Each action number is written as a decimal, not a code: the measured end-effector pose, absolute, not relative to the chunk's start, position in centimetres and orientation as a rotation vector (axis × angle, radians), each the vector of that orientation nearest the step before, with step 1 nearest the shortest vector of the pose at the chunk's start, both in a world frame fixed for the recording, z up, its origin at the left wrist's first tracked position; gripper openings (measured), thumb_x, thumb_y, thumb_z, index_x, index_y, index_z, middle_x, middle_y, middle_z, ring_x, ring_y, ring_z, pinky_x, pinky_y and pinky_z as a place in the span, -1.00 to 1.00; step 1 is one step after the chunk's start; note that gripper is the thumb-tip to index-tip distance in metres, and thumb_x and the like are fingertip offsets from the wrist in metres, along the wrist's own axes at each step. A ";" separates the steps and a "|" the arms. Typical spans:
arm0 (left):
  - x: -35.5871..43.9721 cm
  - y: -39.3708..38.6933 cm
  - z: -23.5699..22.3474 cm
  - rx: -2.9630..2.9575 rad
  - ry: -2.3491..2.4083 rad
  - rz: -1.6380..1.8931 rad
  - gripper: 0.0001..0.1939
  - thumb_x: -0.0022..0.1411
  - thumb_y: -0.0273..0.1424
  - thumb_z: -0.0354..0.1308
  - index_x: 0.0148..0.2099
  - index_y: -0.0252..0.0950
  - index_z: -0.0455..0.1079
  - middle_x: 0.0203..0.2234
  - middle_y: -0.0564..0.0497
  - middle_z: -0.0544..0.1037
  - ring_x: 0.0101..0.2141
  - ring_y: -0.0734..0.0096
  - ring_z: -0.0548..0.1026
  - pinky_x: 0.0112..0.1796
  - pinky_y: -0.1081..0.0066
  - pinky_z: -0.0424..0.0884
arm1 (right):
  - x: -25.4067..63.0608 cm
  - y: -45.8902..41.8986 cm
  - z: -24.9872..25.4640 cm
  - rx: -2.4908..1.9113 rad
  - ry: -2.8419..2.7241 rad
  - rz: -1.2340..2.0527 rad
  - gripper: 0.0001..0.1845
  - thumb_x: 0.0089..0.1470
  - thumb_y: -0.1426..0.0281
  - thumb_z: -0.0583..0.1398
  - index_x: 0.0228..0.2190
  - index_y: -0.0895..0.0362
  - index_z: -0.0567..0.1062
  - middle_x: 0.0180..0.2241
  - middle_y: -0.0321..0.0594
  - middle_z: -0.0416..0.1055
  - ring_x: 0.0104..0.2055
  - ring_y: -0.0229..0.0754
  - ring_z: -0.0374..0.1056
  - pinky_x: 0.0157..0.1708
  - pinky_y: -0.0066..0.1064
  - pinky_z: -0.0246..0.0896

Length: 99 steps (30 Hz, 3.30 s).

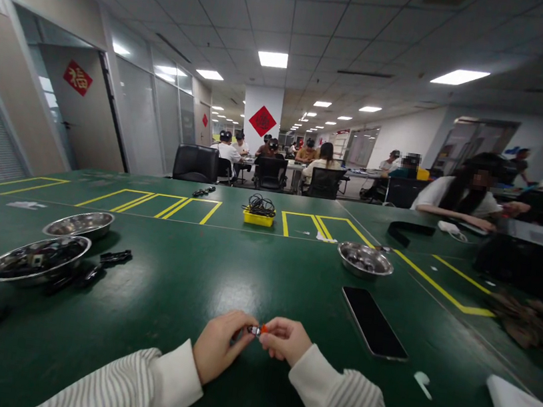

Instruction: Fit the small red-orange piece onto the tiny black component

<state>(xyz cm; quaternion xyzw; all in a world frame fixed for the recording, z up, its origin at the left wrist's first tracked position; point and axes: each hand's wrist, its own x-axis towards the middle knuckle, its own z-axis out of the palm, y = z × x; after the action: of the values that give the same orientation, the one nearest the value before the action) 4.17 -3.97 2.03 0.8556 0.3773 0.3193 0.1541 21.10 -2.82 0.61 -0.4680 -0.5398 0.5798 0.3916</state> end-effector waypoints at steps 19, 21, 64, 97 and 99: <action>4.0 -3.6 1.8 2.527 0.996 0.801 -0.82 0.15 -0.43 -0.12 -0.23 -0.31 0.27 -0.46 0.05 0.37 -0.46 0.56 0.29 -0.37 0.54 0.21 | 21.2 -2.7 1.6 -1.274 -1.508 1.577 -0.82 -0.43 0.43 0.24 -0.67 0.23 0.35 -0.79 -0.41 0.27 -0.80 -0.47 0.07 -0.82 -0.63 -0.17; 3.9 -3.6 1.8 2.545 0.994 0.791 -0.82 0.14 -0.43 -0.11 -0.23 -0.31 0.27 -0.46 0.04 0.37 -0.45 0.55 0.29 -0.37 0.53 0.21 | 21.2 -2.6 1.2 -1.262 -1.517 1.567 -0.83 -0.42 0.42 0.24 -0.67 0.23 0.35 -0.79 -0.41 0.27 -0.80 -0.46 0.06 -0.82 -0.62 -0.16; 4.0 -3.0 1.2 2.457 1.173 0.902 -0.84 0.10 -0.34 0.00 -0.29 -0.26 0.34 -0.50 0.06 0.40 -0.44 0.53 0.33 -0.38 0.52 0.24 | 21.7 -3.5 -0.6 -1.034 -2.314 -0.383 -0.65 0.10 0.48 -0.11 -0.29 0.31 0.43 -0.58 -0.06 0.43 -0.60 -0.22 0.32 -0.64 -0.47 0.00; -1.7 1.8 1.2 2.799 1.564 0.960 -0.70 0.19 -0.41 -0.19 -0.11 -0.27 0.30 -0.43 -0.01 0.32 -0.44 0.54 0.32 -0.40 0.54 0.28 | 21.0 -3.0 -0.2 -1.156 -1.638 1.399 -0.33 -0.18 0.23 0.02 -0.03 0.35 0.19 -0.74 -0.37 0.27 -0.81 -0.42 0.03 -0.81 -0.56 -0.10; -4.3 3.5 1.0 2.654 1.845 0.849 -0.69 0.19 -0.39 -0.20 -0.12 -0.27 0.30 -0.40 -0.02 0.29 -0.44 0.53 0.33 -0.41 0.55 0.28 | 20.9 -3.1 -0.3 -1.160 -1.635 1.397 -0.36 -0.19 0.22 0.02 -0.07 0.34 0.24 -0.74 -0.37 0.27 -0.81 -0.42 0.04 -0.81 -0.56 -0.10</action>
<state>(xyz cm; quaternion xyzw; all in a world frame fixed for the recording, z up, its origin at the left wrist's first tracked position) -4.28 3.53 0.99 0.7902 0.5493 0.2528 -0.0999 20.87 -3.09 -0.26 -0.4459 -0.6288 0.5374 0.3420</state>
